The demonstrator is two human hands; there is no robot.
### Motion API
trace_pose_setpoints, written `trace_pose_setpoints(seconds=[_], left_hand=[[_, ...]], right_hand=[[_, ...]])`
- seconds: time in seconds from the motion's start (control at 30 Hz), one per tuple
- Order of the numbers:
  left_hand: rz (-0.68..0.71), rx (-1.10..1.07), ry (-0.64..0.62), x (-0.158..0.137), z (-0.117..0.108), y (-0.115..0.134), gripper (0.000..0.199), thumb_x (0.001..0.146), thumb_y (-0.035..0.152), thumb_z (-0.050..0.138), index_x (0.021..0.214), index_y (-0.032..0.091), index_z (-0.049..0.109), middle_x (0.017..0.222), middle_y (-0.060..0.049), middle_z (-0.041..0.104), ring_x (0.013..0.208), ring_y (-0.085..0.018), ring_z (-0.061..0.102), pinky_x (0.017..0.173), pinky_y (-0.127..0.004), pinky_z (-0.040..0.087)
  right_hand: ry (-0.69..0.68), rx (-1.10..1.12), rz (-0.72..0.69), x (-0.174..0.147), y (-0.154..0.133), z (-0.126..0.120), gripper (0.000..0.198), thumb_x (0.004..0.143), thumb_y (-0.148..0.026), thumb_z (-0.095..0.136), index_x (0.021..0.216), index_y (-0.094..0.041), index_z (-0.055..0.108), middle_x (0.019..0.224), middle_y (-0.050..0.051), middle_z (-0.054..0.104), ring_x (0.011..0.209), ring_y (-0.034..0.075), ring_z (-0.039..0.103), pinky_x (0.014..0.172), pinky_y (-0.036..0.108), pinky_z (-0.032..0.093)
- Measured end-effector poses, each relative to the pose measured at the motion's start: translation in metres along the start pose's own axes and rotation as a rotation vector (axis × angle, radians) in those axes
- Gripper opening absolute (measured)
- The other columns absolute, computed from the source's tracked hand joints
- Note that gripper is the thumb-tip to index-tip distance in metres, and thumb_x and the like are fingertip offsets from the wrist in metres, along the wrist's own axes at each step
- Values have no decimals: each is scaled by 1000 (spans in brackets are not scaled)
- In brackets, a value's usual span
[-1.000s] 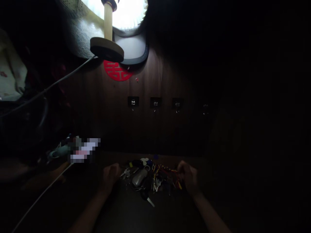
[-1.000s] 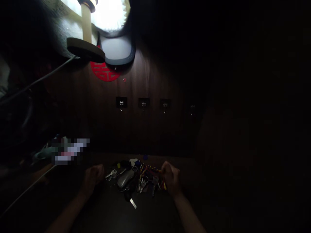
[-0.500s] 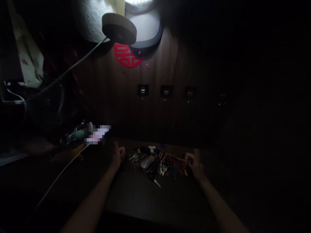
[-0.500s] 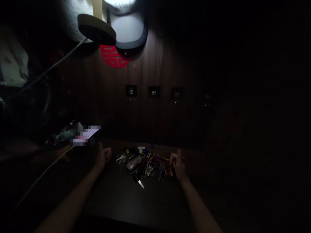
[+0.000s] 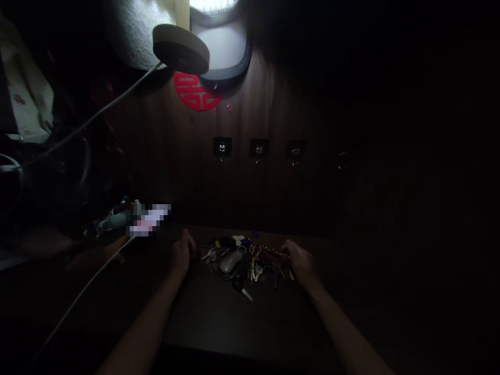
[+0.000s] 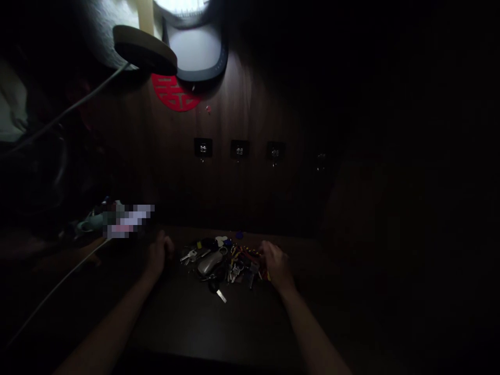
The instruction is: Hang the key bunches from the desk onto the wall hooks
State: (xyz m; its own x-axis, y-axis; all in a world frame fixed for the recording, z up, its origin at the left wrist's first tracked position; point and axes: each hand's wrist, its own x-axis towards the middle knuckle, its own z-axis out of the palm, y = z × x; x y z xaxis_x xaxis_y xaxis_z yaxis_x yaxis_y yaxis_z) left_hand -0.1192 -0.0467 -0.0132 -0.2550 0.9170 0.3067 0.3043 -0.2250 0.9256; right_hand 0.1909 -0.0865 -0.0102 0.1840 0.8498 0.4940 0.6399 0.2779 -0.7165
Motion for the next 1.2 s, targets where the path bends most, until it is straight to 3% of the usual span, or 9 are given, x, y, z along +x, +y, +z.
trace_pose_setpoints(seconds=[0.07,0.17,0.27,0.33,0.57,0.73,1.0,1.2], left_hand=[[129,151,74,3,0,-5,36,79,48,37,64,21,56,69,-3,60,69,-18,57,64,-28,44],[224,316,14,7,0,-14,23,73,33,47,85,20,61,95,-6,63,95,-22,57,84,-33,43],[199,378,-171,11,1,-22,22,74,30,46,83,20,64,93,-5,66,93,-21,60,85,-33,44],[189,387,-229,13,1,-24,24,75,32,45,83,20,65,92,-5,67,92,-20,61,84,-32,45],[141,356,-213,15,2,-26,27,75,34,43,82,20,65,93,-4,69,90,-20,61,83,-31,45],[148,342,-212,15,2,-27,30,75,36,42,83,20,65,92,-4,69,90,-20,61,82,-31,45],[151,354,-219,16,3,-27,32,75,38,42,82,19,66,92,-5,68,91,-21,61,83,-32,44],[141,351,-218,15,3,-26,31,74,38,43,81,19,66,92,-5,69,90,-21,62,83,-32,45]], right_hand=[[-15,-98,-104,0,0,3,32,81,-44,39,79,-22,62,82,4,66,82,21,57,75,32,42],[-94,-220,-153,1,0,6,29,81,-30,40,98,-22,62,101,6,65,98,22,54,86,36,39],[-201,-324,-155,7,-6,9,35,82,-23,37,110,-23,59,113,5,61,107,21,51,90,39,37],[-280,-377,-152,15,-13,13,38,83,-21,36,115,-24,56,119,4,59,111,21,49,92,39,35],[-453,-586,-29,52,-26,51,45,85,-19,34,128,-23,46,127,5,53,115,21,46,92,34,34],[-463,-621,-35,52,-21,67,35,85,-24,38,113,-24,59,123,6,56,109,22,49,86,33,35],[-345,-529,34,54,-7,47,15,80,-23,50,83,-21,65,88,4,67,83,16,60,69,23,38],[-202,-415,155,60,12,54,17,71,-22,60,86,-19,67,96,8,66,93,20,59,75,26,40]])
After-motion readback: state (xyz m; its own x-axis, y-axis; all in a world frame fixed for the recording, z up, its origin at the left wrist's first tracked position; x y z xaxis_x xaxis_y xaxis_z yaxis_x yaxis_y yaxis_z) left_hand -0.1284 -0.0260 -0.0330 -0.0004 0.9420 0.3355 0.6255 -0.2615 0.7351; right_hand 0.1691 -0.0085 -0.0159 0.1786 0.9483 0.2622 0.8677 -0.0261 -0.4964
